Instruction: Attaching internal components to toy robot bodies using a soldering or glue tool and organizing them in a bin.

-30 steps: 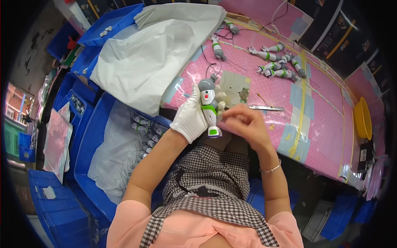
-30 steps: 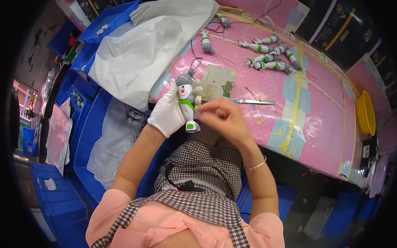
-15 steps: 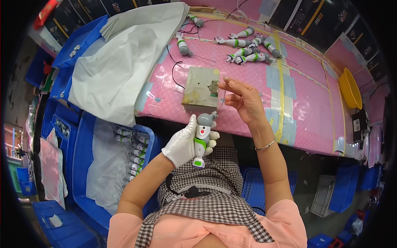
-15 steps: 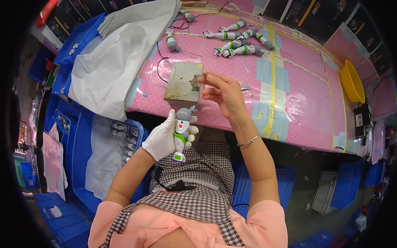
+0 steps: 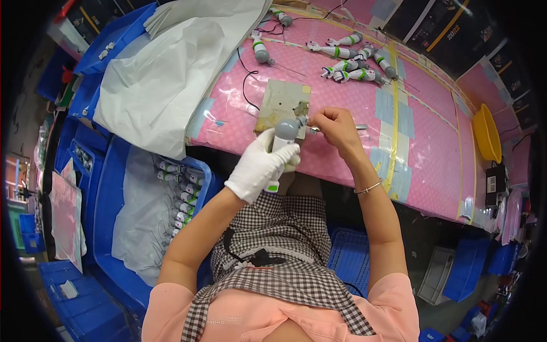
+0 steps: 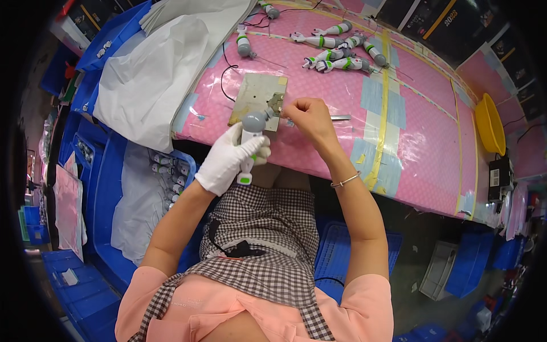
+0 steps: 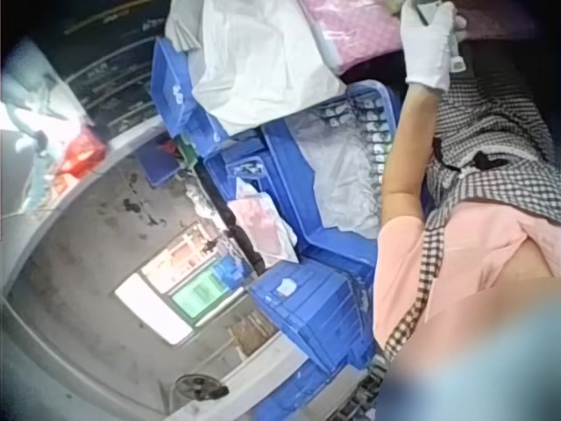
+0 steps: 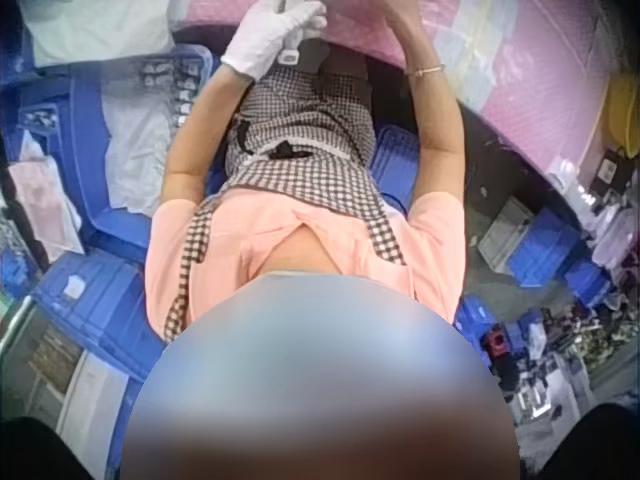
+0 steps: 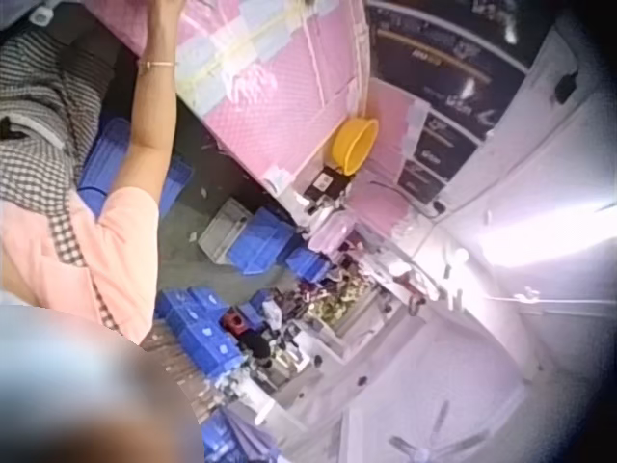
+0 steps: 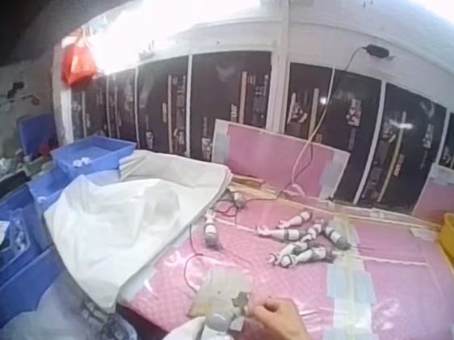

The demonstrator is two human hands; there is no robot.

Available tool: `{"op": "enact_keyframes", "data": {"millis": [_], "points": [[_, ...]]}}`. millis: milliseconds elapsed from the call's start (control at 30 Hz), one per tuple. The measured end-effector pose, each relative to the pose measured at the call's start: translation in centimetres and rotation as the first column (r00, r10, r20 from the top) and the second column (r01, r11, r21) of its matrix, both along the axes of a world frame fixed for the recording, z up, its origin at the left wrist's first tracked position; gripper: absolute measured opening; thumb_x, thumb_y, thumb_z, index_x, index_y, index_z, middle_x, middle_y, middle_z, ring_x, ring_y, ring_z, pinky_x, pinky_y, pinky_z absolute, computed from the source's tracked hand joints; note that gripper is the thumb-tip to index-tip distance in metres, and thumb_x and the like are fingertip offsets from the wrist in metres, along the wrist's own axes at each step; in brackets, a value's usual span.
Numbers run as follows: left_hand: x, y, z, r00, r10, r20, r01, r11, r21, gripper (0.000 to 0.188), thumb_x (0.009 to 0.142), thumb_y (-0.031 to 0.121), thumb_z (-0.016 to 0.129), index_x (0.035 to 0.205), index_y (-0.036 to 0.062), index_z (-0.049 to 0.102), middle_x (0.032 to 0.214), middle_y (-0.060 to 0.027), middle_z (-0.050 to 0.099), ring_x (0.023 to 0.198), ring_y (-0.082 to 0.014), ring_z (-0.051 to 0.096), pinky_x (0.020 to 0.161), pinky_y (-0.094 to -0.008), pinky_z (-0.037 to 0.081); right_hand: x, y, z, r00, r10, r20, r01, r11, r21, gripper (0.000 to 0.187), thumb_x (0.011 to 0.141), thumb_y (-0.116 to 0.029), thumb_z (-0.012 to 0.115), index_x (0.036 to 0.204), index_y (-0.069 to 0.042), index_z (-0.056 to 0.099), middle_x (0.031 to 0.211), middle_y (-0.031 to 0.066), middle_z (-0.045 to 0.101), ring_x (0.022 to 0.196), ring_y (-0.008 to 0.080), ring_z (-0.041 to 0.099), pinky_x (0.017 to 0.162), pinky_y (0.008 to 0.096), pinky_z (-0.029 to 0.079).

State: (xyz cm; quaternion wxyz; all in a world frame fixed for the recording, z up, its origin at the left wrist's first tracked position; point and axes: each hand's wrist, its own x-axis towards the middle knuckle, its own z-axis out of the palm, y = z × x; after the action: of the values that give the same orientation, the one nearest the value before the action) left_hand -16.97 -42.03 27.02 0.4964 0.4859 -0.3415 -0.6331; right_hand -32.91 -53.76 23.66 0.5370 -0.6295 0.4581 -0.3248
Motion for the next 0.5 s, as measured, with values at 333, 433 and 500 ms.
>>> {"op": "enact_keyframes", "data": {"millis": [333,433,500], "points": [[1.4,-1.8,-0.7,0.939,-0.037,-0.341,0.078,0.991,0.107,0.031,0.091,0.022,0.054,0.113,0.0002,0.050,0.098,-0.0081,0.058,0.086,-0.0185,0.060,0.079,-0.0348,0.052,0.2,-1.4,1.2,0.990,0.136,-0.039,-0.130,0.983,0.133,0.019,0.077,-0.016,0.052,0.065,-0.003,0.059,0.061,-0.0012,0.055,0.051,0.0035,0.039,0.045,0.0206,0.029],[1.5,-1.8,-0.8,0.928,-0.029,-0.370,0.074,0.991,0.110,0.032,0.091,0.023,0.054,0.114,0.0005,0.049,0.097,-0.0083,0.058,0.087,-0.0189,0.060,0.081,-0.0358,0.052,-0.1,-2.0,1.6,0.977,0.196,-0.082,-0.180,0.967,0.179,0.022,0.077,-0.018,0.053,0.066,0.000,0.061,0.061,-0.0008,0.055,0.055,0.0051,0.043,0.050,0.0220,0.034],[1.5,-1.8,-0.8,0.925,-0.015,-0.379,0.065,0.991,0.118,0.032,0.091,0.022,0.055,0.113,0.0003,0.050,0.096,-0.0084,0.058,0.086,-0.0189,0.060,0.080,-0.0355,0.052,-0.1,-2.0,1.8,0.967,0.228,-0.111,-0.203,0.959,0.198,0.022,0.077,-0.018,0.053,0.067,0.000,0.061,0.062,-0.0009,0.055,0.055,0.0050,0.043,0.051,0.0220,0.034]]}}
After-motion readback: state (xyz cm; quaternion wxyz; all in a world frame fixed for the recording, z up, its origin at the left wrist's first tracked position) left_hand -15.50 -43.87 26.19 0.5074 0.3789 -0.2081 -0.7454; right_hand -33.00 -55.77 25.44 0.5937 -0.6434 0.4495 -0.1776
